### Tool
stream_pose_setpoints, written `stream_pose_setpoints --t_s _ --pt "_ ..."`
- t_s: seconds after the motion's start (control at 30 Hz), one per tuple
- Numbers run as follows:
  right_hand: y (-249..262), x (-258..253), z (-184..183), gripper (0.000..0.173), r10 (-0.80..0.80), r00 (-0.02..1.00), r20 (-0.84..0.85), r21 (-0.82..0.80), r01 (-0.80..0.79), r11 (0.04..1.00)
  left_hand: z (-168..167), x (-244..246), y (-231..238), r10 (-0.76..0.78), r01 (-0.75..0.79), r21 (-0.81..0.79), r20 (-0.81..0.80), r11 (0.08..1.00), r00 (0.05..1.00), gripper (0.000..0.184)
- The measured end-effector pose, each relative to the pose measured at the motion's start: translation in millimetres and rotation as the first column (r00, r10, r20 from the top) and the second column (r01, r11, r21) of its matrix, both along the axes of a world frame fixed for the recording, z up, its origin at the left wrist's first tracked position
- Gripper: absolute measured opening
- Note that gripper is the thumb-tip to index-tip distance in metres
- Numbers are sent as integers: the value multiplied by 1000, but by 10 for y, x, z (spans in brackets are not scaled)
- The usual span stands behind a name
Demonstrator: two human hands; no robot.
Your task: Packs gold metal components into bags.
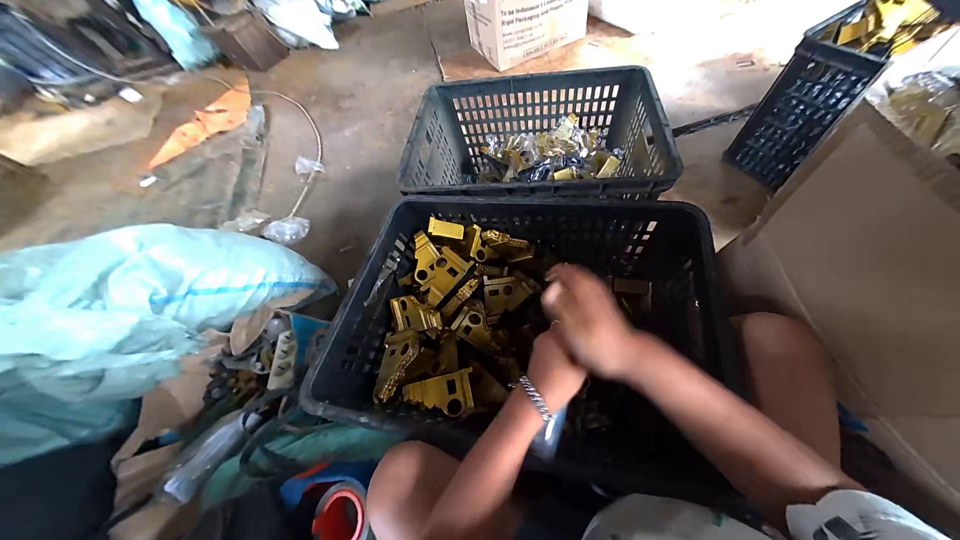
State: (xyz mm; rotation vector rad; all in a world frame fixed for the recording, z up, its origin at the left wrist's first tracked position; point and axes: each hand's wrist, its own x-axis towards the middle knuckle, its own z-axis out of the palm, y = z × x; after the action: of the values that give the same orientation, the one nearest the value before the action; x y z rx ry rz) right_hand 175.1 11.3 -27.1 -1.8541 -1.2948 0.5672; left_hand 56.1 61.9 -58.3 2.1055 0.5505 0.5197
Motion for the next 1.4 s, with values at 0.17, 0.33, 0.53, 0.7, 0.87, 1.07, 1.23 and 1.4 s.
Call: stream_pose_setpoints --t_s 0.17,0.33,0.53,0.7,0.87,1.07,1.23,1.4 --pt "201 -3 -44 56 83 996 -43 0 -83 997 -76 5 -91 129 -171 190 216 967 968 23" --pt "84 -212 -206 64 76 991 106 268 -103 958 79 -60 17 202 -192 -66 208 979 957 22" --pt "159 -63 -86 61 -75 997 -16 33 76 997 47 33 -45 93 -98 147 42 984 995 26" --pt "171 5 -62 55 56 988 -143 207 -25 978 43 -43 -134 60 -82 143 150 986 987 24" --pt "160 -13 -10 64 -227 789 -571 166 381 909 20 13 -58 92 -61 -91 397 994 913 23" --pt "-287 118 -8 39 -62 833 -550 159 177 971 199 -60 239 151 -90 -395 126 914 980 19" --pt "-476 179 60 39 -16 885 -465 114 77 991 113 -27 122 207 -151 -217 265 964 942 26" --pt "-474 194 21 8 73 867 -492 128 -11 992 134 -45 34 69 16 -279 292 960 954 33"
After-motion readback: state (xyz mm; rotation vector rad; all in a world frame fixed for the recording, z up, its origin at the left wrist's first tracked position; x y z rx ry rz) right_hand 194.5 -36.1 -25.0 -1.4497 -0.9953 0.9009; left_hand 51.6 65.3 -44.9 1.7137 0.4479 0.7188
